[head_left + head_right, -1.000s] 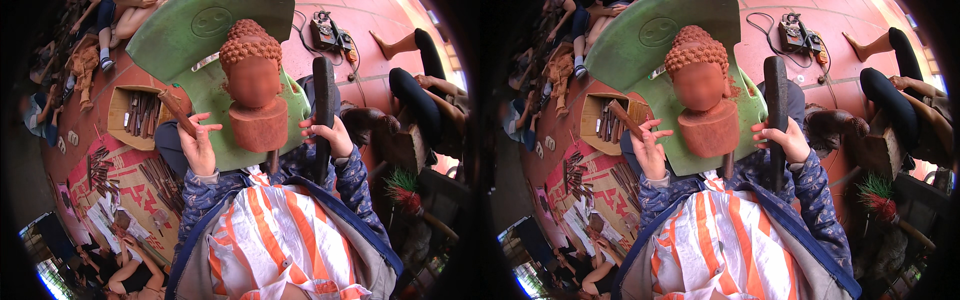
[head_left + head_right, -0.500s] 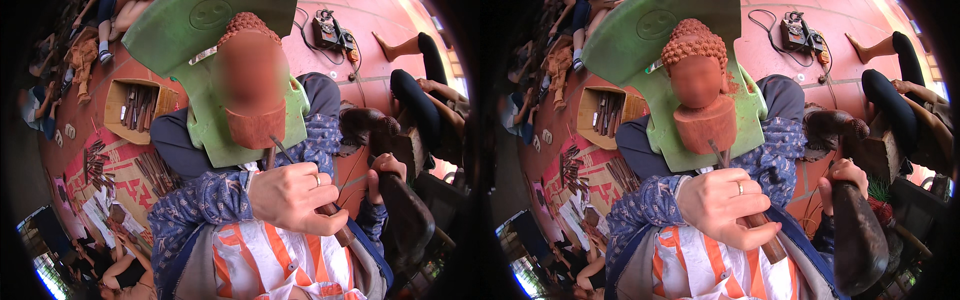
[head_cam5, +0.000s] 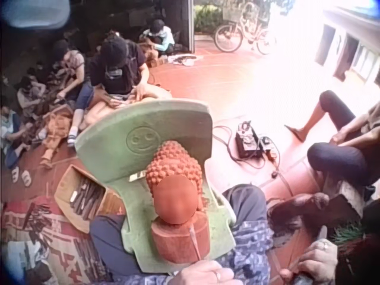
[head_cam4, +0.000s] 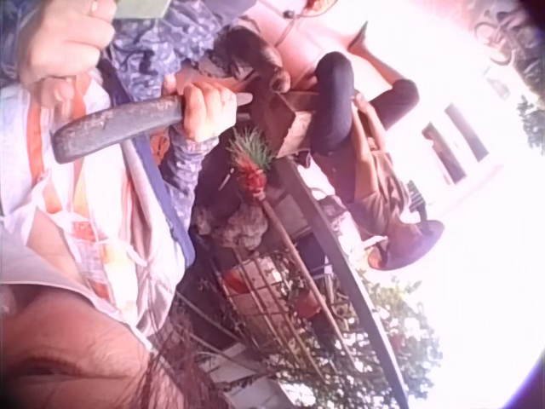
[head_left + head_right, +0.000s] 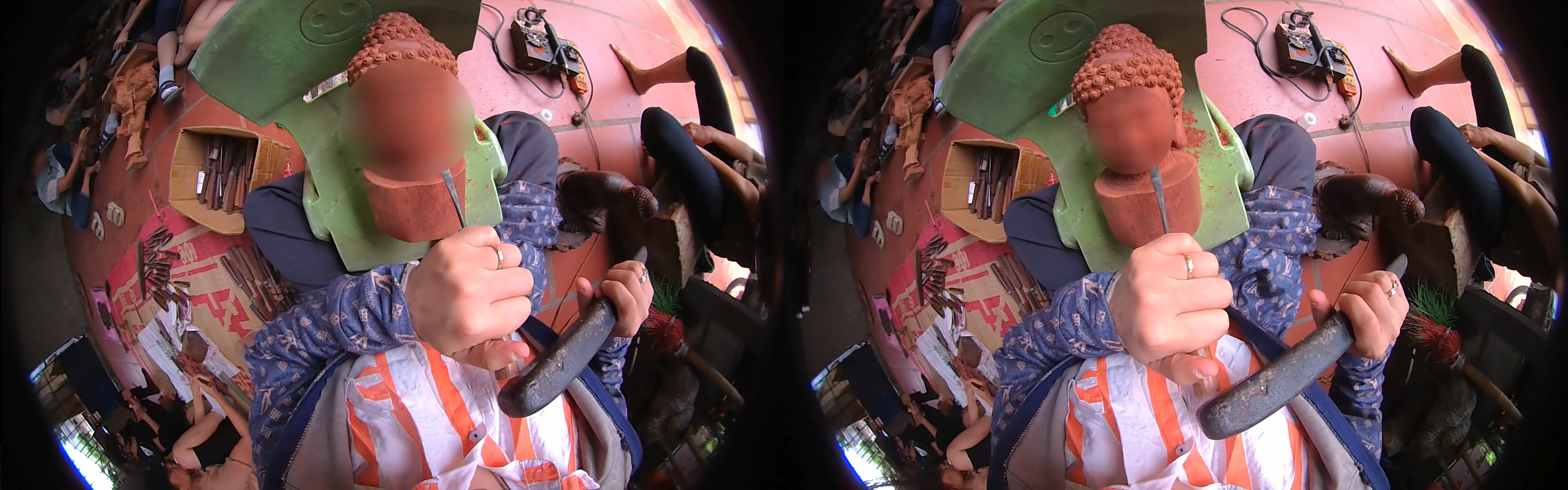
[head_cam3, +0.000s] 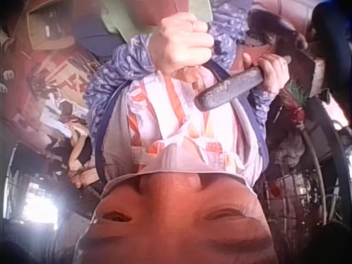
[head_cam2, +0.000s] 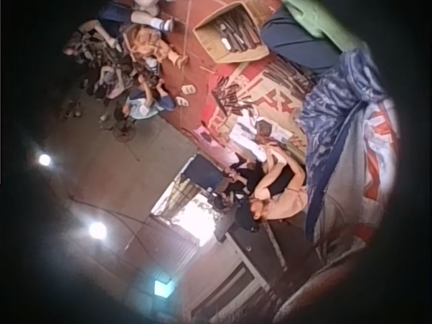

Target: The person carves a wooden Buddha head sculpture using a chisel and mallet. They refine the facial features, specifically the mouth and chin area, by striking the chisel with the mallet and occasionally switching tools.

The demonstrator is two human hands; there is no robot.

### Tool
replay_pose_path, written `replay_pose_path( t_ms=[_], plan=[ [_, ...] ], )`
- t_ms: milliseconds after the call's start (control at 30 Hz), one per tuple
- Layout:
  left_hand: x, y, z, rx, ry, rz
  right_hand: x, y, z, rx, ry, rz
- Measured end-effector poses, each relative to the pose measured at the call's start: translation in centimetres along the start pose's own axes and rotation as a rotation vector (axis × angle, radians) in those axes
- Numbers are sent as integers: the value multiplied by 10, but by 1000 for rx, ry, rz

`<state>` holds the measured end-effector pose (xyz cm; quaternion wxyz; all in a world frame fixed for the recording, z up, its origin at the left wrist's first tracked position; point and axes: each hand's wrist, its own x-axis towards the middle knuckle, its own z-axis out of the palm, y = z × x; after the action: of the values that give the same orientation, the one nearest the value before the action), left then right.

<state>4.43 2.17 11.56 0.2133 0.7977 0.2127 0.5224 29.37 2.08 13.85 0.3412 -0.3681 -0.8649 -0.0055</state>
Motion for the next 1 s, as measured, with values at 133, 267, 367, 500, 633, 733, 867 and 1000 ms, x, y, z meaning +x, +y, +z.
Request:
replay_pose_path(
  t_ms=[133, 267, 367, 500, 633, 733, 867, 1000],
  plan=[
    [-4, -5, 0, 14, 42, 9, -1, 4, 12, 75, -53, -17],
    [-6, -11, -1, 5, 65, 24, -1, 3, 22, 87, -37, -14],
    [-6, -14, -1, 26, 59, 32, 1, 5, 25, 116, -31, -12],
    [-7, -18, -2, 45, 36, 41, 0, 4, 26, 140, -48, 1],
    [-6, -20, -4, 50, 37, 32, 0, 5, 27, 143, -47, -7],
    [-5, -20, -4, 56, 40, 30, 1, 5, 27, 149, -39, -9],
    [-5, -23, -5, 46, 37, 23, 4, 5, 26, 150, -47, 2],
    [-4, -22, -5, 59, 34, 23, 4, 4, 25, 156, -26, 10]
  ],
)
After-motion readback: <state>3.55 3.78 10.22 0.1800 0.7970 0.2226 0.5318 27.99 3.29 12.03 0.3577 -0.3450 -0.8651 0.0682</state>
